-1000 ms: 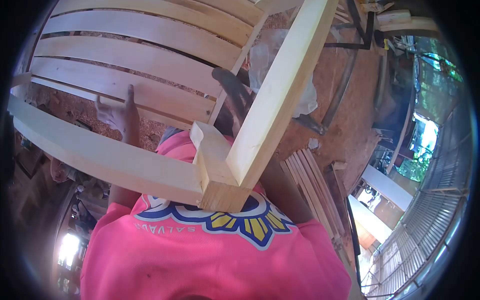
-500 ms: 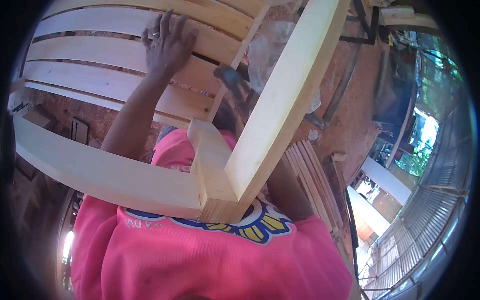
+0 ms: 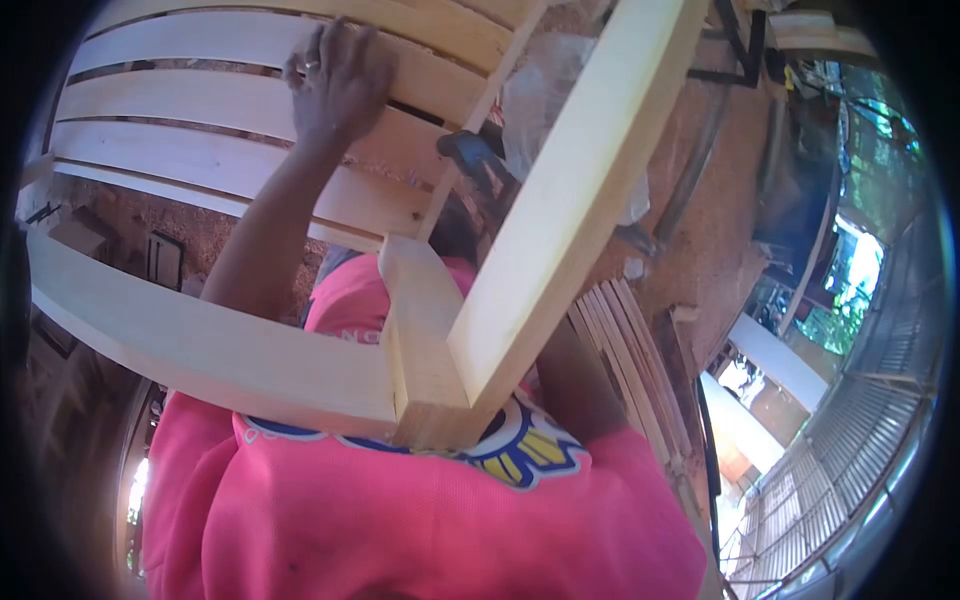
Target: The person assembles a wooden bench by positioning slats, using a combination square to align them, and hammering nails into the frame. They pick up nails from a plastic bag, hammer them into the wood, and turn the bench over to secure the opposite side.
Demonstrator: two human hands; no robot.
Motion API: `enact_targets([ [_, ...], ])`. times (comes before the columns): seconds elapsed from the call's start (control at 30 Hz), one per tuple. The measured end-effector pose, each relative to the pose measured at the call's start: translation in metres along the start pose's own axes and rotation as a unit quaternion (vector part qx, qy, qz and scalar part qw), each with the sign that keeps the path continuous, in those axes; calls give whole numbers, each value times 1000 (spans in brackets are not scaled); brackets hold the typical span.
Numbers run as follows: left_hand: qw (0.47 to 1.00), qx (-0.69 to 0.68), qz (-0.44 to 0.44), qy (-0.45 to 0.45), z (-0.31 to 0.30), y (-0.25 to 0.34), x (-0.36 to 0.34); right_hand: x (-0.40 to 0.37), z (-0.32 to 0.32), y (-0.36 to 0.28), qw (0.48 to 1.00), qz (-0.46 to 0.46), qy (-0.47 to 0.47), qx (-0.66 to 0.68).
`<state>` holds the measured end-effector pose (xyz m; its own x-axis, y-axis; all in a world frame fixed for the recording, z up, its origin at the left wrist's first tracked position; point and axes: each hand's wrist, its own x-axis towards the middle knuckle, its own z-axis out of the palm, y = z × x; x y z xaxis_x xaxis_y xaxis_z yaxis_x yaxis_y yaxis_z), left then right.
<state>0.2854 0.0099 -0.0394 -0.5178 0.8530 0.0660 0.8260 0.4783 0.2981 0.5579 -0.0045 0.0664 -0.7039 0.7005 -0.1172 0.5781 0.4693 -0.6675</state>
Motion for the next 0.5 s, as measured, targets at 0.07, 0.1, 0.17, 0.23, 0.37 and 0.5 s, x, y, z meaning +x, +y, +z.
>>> enact_targets([
  [0.07,999,9,3,36,5,-2,-3,-1,-4,-6,1000,1,4,3],
  [0.1,998,11,4,57,9,-1,-1,3,-2,-4,1000,-2,6,0],
  [0.17,998,30,5,57,21,-6,-5,9,2,4,1000,2,8,-3],
  [0.23,997,41,12,65,22,-4,2,6,0,5,1000,5,9,-6],
  [0.37,997,50,10,57,17,-7,1,-5,-7,-6,1000,6,6,3],
  [0.5,997,53,5,48,18,-4,2,-3,3,6,1000,12,15,-3],
])
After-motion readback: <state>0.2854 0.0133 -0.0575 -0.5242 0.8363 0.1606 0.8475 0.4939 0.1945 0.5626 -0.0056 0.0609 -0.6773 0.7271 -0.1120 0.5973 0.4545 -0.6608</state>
